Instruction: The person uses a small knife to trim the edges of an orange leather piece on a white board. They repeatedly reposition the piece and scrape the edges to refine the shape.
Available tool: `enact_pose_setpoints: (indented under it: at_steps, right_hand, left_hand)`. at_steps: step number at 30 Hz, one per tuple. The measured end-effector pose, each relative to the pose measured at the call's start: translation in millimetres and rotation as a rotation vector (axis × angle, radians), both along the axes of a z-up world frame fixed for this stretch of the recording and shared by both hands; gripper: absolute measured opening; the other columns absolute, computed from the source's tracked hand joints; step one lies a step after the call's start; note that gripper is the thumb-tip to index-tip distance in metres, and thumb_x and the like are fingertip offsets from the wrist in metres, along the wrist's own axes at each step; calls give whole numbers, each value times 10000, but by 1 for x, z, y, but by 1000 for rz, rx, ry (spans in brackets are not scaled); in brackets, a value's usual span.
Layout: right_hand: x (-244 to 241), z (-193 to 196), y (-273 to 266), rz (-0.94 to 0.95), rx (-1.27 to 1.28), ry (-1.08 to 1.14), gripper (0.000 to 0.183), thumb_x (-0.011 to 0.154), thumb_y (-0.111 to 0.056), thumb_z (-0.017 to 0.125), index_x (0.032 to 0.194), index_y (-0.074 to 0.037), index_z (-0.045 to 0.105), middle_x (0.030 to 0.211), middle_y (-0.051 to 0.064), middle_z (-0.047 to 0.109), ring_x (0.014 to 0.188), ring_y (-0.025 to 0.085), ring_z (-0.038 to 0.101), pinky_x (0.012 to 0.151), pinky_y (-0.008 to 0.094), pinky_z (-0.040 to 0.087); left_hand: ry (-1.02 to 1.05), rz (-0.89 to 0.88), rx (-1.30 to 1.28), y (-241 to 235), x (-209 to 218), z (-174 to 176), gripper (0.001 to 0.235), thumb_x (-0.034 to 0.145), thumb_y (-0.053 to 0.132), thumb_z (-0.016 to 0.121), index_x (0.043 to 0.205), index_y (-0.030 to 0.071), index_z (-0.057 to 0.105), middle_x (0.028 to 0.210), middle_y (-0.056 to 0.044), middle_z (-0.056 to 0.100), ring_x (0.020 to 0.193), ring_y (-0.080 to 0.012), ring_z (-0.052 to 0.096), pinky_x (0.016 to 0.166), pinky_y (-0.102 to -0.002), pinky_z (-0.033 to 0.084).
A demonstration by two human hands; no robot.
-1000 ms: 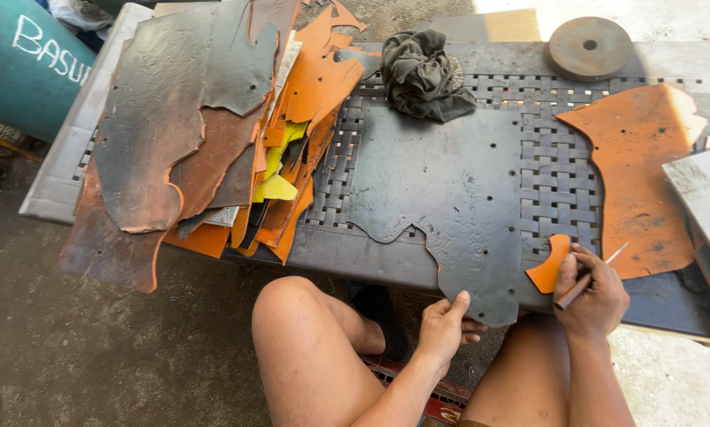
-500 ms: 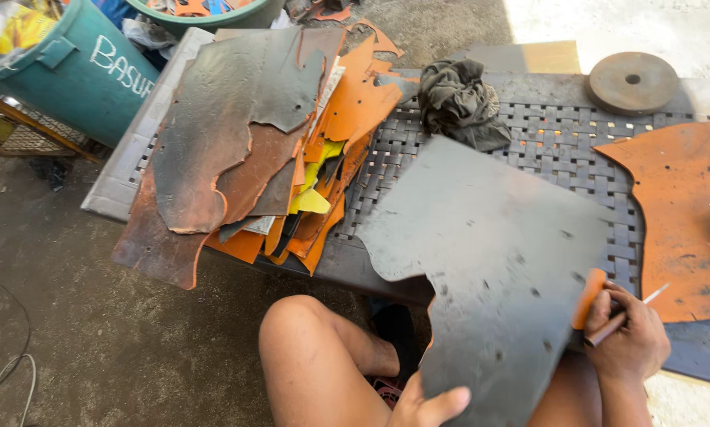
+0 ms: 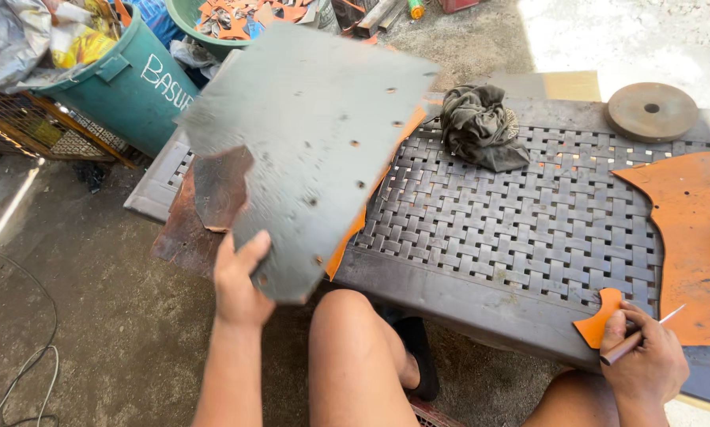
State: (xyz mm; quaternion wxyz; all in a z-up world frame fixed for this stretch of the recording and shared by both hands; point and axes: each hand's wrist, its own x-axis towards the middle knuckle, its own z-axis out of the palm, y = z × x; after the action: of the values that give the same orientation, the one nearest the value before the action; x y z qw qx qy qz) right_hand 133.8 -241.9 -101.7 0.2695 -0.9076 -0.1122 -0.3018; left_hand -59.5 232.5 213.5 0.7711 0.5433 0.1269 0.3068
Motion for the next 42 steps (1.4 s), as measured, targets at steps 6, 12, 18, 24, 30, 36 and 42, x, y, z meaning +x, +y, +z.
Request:
enact_pose_setpoints:
  at_steps: [6,12,18,24,30,36,42]
  right_hand:
    - [1,-7,-4,-15,-9,41,121,1107,-259,653,1092,-166,729,1001,1,733,869,188,656,829,275,550]
    - [-3,9,2,15,3,17,118,1132,-230,659,1053,-149,693,1095,-14,761,891,181,662,848,265,558]
    - [-6,47,20,-12,60,68,105,1089,-228,726,1066,-128,748,987,40,736,852,230,681,789,325,551]
    - [-9,83,31,22,134,121,126,923,-184,732,1021,-107,747,1039,62,765,844,238,680,781,346,551]
    - [-5,75,-21,-5,155,88,125,964,-206,751,1024,-98,728,1149,53,765,959,237,684,914,348,540]
    - [29,60,-132,-250,-167,154,294,1029,-389,761,1138,-119,723,1337,59,725,1318,297,552,1210,474,357]
    - [80,69,-147,-334,-539,169,543,1000,-610,720,1252,-130,737,1364,88,707,1348,305,556,1161,404,385]
  left_hand:
    - [21,4,49,74,16,18,606,1016,215,590,1495,-92,382,1311,-251,585,1103,-347,610,863,-467,488]
    - [1025,334,346,107,5,56,789,1017,629,428,1531,32,382,1389,-204,607,1150,-318,680,979,-478,534]
    - [945,578,966,64,-5,72,791,946,392,745,1521,-40,416,1371,-216,614,1054,-274,685,858,-415,525]
    - [800,101,909,-48,70,40,577,807,310,797,1321,84,665,990,-140,795,828,-218,757,697,-348,586]
    - [686,-733,1155,-142,163,-43,551,826,437,717,1270,112,689,1114,-164,756,951,-330,743,861,-433,572]
    - [928,-1157,1521,-177,186,-101,542,891,472,693,1300,119,650,1197,-170,714,1135,-363,663,973,-492,526]
    - [944,-1132,1375,-171,194,-106,607,897,485,672,1386,135,591,1202,-176,707,1158,-355,660,992,-469,523]
